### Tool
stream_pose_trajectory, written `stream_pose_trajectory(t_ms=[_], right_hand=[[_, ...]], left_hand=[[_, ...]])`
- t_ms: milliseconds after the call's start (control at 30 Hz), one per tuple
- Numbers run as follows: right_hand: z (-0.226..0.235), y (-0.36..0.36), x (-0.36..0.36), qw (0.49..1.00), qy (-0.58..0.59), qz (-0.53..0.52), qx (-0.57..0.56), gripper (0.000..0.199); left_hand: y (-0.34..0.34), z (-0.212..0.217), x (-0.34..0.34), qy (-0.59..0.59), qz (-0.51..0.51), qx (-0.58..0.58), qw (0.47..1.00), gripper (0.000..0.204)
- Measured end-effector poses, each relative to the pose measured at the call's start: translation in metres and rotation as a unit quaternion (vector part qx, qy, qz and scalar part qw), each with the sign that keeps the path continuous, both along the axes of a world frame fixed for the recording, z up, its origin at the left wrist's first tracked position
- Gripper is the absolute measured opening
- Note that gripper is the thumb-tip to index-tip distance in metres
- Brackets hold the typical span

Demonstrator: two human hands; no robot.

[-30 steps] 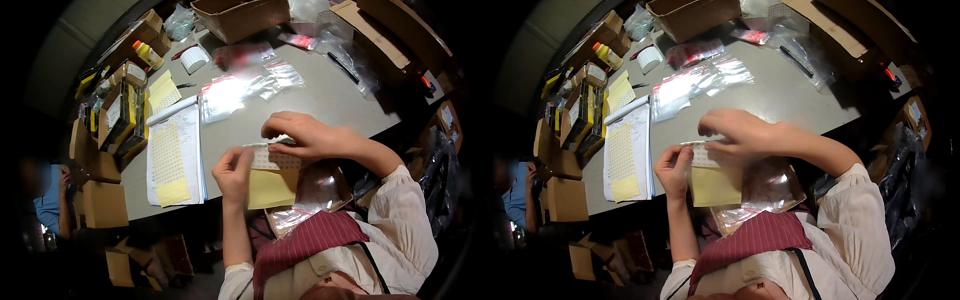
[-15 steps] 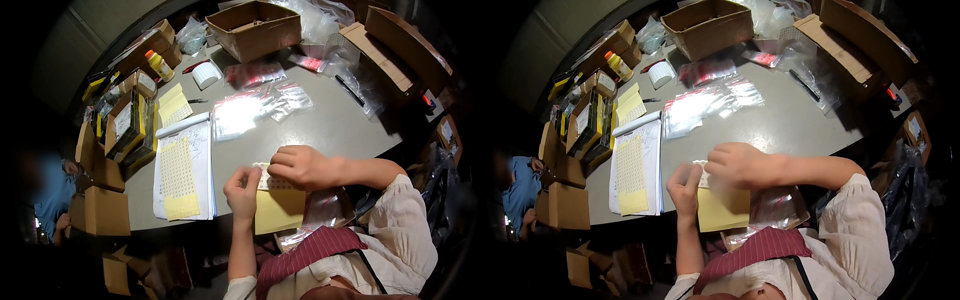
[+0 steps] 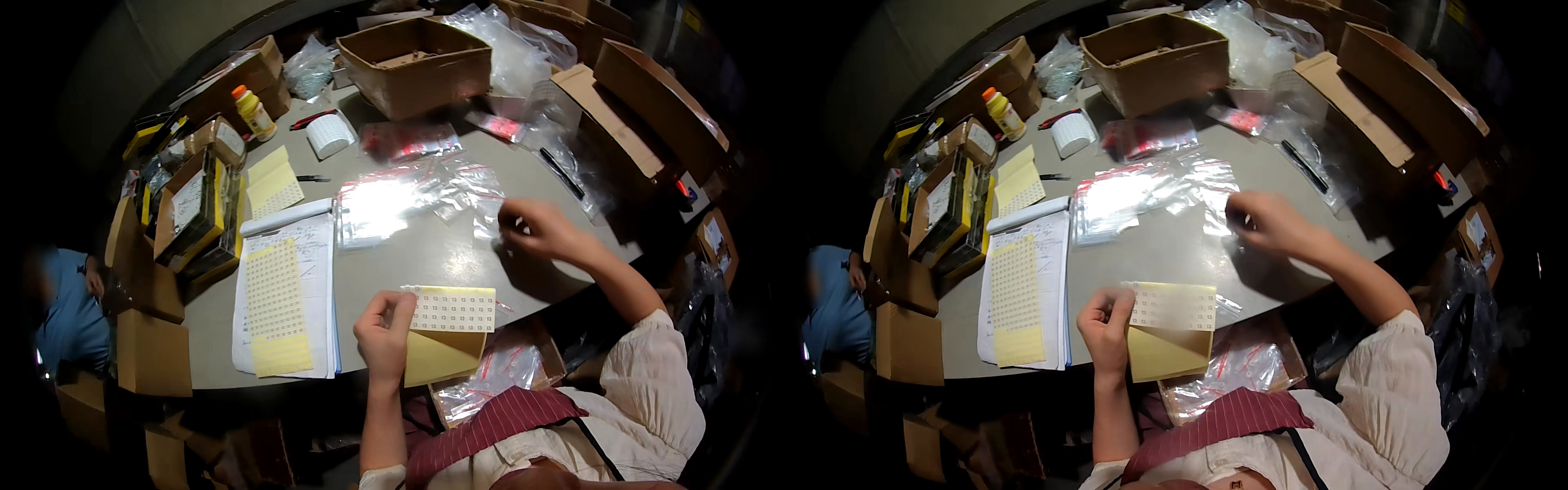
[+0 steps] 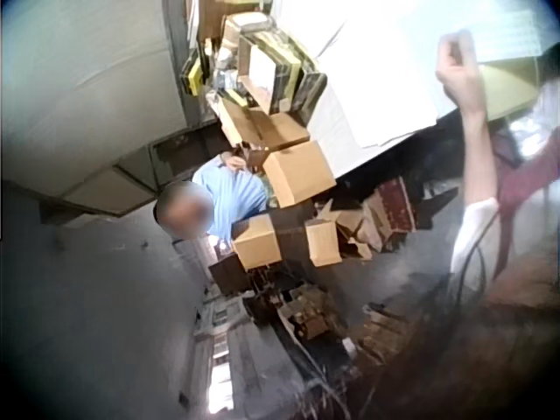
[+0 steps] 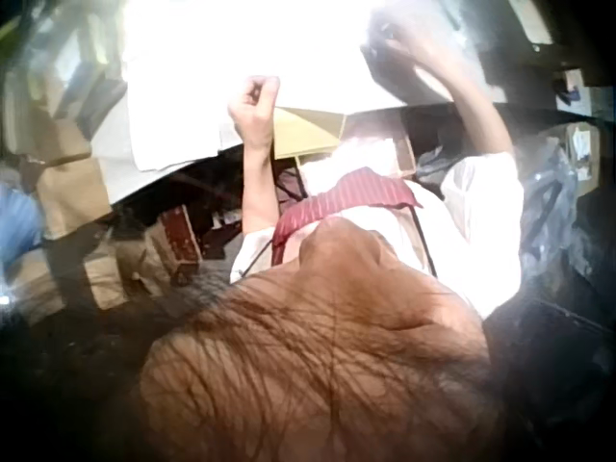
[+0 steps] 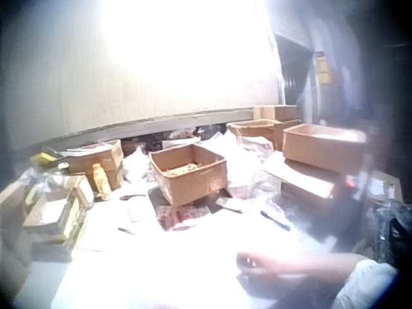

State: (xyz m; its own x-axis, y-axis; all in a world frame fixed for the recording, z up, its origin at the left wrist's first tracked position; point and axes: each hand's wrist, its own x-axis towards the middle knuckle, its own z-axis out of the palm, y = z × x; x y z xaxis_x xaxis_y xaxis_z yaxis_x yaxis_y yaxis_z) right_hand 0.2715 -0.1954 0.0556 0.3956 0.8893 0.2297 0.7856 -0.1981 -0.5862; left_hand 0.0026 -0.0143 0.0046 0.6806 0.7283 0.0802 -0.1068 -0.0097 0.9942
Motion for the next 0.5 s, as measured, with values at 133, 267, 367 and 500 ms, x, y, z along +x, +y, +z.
stream_pose_trajectory(t_ms=[133,267,367,500], right_hand=[[0.000,0.010,0.045,0.986,0.092,-0.010,-0.138,0.026],[0.002,0.026,0.044,0.980,0.049,0.003,-0.193,0.026],[-0.007,0.026,0.045,0.980,-0.029,-0.023,-0.195,0.037],[0.007,0.014,0.038,0.966,-0.063,-0.029,-0.248,0.047]], left_hand=[[0.000,0.004,-0.002,-0.016,-0.002,-0.013,1.000,0.017],[0.003,0.000,-0.002,-0.040,0.003,-0.009,0.999,0.016],[0.002,0.000,0.000,-0.054,0.014,-0.017,0.998,0.016],[0.001,0.002,-0.003,-0.070,0.017,-0.042,0.996,0.016]])
